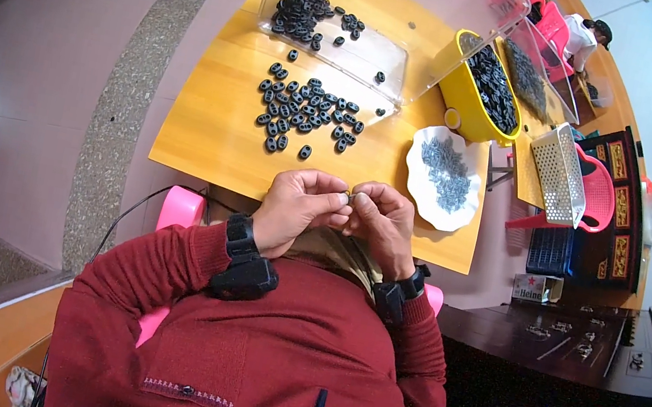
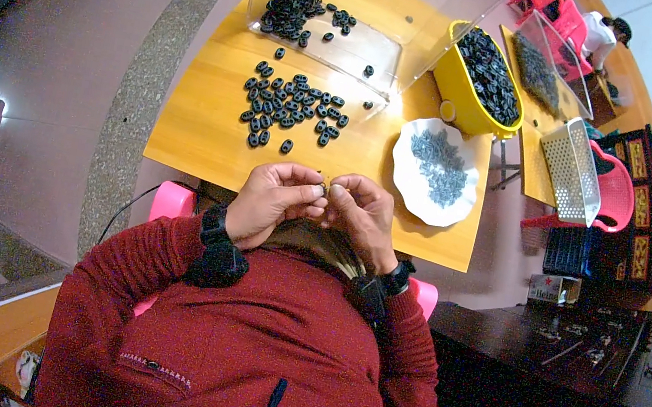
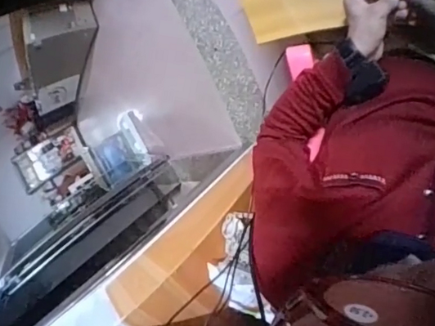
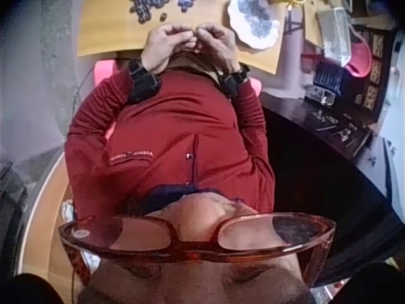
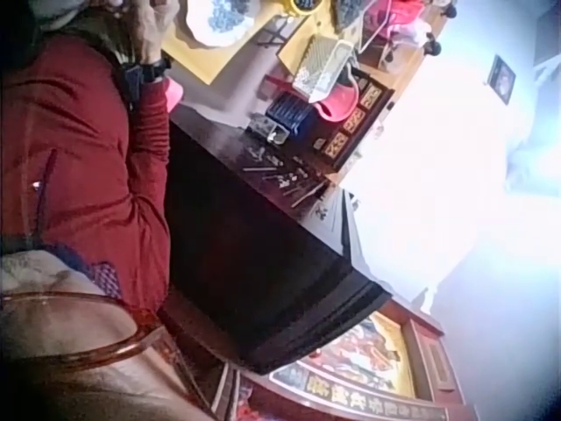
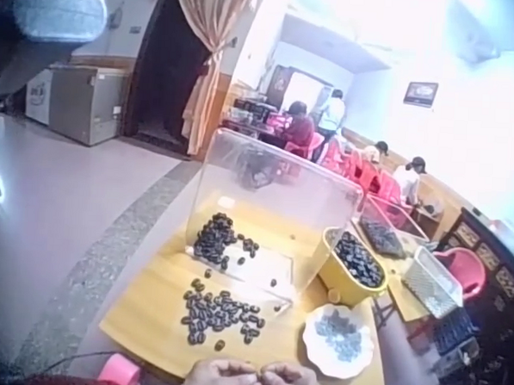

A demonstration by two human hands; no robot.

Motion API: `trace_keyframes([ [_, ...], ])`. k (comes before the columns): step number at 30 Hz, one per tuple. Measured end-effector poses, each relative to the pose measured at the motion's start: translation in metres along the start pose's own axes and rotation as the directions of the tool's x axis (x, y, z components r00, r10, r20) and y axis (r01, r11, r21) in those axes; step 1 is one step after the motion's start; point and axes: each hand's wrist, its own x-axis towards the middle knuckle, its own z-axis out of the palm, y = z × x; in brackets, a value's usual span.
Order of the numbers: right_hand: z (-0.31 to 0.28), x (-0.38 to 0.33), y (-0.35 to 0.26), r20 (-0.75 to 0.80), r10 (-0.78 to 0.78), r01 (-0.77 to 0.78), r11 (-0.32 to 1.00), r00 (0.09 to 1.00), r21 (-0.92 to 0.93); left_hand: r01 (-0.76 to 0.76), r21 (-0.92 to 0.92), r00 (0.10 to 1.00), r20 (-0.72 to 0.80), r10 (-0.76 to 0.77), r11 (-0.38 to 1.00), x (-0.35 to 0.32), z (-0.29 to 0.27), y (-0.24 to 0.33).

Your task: The person assembles components by picking up a black plastic piece and a small metal pin, inserting the pin into the piece, and placing the finished assembly onto the table.

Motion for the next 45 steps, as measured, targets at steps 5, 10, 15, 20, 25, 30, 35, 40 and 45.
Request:
trace_keyframes([
  [5,-0.002,0.000,0.007,0.013,-0.037,0.037,0.999,0.999,-0.009,0.007,-0.009,1.000,-0.011,-0.007,1.000,-0.001,0.002,0.001],
  [10,-0.002,0.000,0.008,0.009,-0.040,0.040,0.999,0.999,-0.014,-0.002,0.017,1.000,-0.010,0.002,1.000,-0.001,0.001,0.001],
  [15,-0.002,0.000,0.009,0.000,-0.033,0.033,0.997,0.999,-0.073,-0.020,0.011,1.000,-0.014,0.021,1.000,-0.001,0.000,-0.001],
  [20,0.000,0.000,0.005,0.003,0.010,-0.010,0.998,1.000,-0.055,-0.047,0.054,0.998,-0.032,0.048,0.997,0.002,-0.002,-0.006],
  [25,-0.003,0.002,0.003,0.042,0.019,-0.016,0.997,0.999,-0.076,-0.056,0.145,0.998,-0.028,0.061,0.988,0.001,0.001,-0.007],
  [30,0.000,0.001,0.000,0.003,0.068,-0.068,0.998,0.998,-0.015,-0.080,0.103,0.995,-0.046,0.085,0.991,0.000,0.001,-0.009],
  [35,0.004,0.000,-0.002,-0.019,0.065,-0.065,0.998,0.998,0.020,-0.085,0.065,0.995,-0.041,0.088,0.994,-0.002,0.002,-0.006],
  [40,0.004,0.005,-0.008,-0.005,0.070,-0.070,0.997,0.998,-0.015,-0.084,0.030,0.996,-0.040,0.085,0.996,-0.001,-0.002,-0.006],
  [45,-0.008,0.035,-0.008,0.003,-0.150,0.140,0.913,0.989,-0.383,-0.099,-0.009,0.991,-0.089,0.098,0.995,-0.004,-0.001,-0.003],
])
